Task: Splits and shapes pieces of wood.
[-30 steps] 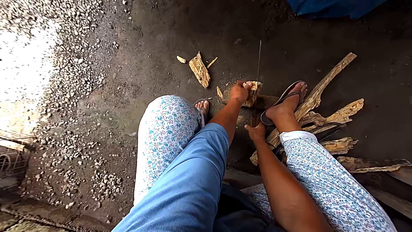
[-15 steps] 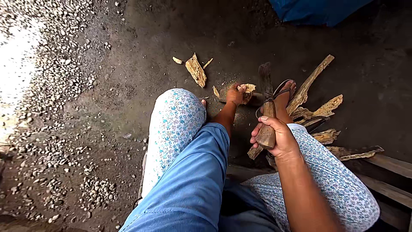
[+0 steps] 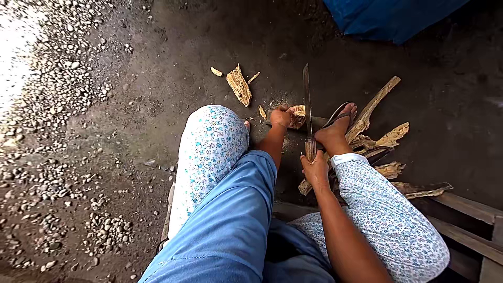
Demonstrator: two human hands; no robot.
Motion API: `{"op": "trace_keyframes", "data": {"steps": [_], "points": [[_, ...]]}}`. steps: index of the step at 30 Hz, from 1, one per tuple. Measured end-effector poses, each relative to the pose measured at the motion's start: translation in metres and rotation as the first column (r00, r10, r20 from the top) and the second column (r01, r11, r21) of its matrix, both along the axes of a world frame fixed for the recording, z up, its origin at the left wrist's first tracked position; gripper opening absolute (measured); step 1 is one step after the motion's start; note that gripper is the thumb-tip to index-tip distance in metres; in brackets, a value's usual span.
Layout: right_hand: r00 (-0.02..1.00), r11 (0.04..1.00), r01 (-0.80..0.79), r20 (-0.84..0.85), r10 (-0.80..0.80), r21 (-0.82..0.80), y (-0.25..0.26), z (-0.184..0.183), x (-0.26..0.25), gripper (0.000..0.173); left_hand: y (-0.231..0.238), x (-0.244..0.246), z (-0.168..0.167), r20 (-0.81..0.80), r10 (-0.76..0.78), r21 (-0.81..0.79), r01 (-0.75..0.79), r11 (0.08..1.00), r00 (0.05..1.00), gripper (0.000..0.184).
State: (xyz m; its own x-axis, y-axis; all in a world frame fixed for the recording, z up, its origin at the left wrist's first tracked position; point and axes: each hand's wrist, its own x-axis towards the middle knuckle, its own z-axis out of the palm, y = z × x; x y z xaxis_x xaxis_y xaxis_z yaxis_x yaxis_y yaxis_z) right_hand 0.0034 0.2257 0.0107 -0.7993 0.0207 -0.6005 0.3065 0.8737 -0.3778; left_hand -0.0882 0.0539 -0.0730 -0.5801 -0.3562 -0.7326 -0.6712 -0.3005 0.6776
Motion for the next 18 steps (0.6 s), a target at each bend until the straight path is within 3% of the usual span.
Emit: {"op": "trace_keyframes", "data": {"steps": [4, 7, 10, 12, 14, 16, 18], "points": [[0.989, 0.968, 0.147, 0.048, -0.140, -0.202, 0.005, 0.004, 0.000, 0.045, -0.008, -0.001, 0.011, 0.078, -0.129, -0.145, 0.139, 0.980, 0.989, 0.030], [0.973, 0.911, 0.152, -0.103, -0.206, -0.385, -0.004, 0.047, -0.004, 0.042, -0.011, -0.001, 0.018, 0.094, -0.160, -0.167, 0.174, 0.970, 0.983, 0.030], [0.845, 0.812, -0.119, -0.487, -0.220, -0.572, -0.018, 0.120, -0.026, 0.046, -0.010, 0.001, 0.015, 0.093, -0.169, -0.172, 0.183, 0.968, 0.981, 0.030], [0.661, 0.680, -0.365, -0.691, -0.291, -0.636, -0.028, 0.169, -0.051, 0.038, -0.010, 0.002, 0.016, 0.085, -0.167, -0.172, 0.180, 0.968, 0.982, 0.030], [0.493, 0.573, -0.520, -0.770, -0.404, -0.634, -0.035, 0.195, -0.069, 0.032, -0.010, 0.001, 0.016, 0.078, -0.164, -0.169, 0.175, 0.970, 0.983, 0.030], [0.436, 0.633, -0.509, -0.809, -0.395, -0.584, -0.040, 0.178, -0.062, 0.033, -0.010, 0.001, 0.014, 0.088, -0.163, -0.162, 0.176, 0.971, 0.983, 0.031], [0.581, 0.851, -0.314, -0.794, -0.179, -0.421, -0.025, 0.097, -0.030, 0.054, -0.012, 0.002, 0.013, 0.090, -0.160, -0.151, 0.172, 0.973, 0.983, 0.031]]}}
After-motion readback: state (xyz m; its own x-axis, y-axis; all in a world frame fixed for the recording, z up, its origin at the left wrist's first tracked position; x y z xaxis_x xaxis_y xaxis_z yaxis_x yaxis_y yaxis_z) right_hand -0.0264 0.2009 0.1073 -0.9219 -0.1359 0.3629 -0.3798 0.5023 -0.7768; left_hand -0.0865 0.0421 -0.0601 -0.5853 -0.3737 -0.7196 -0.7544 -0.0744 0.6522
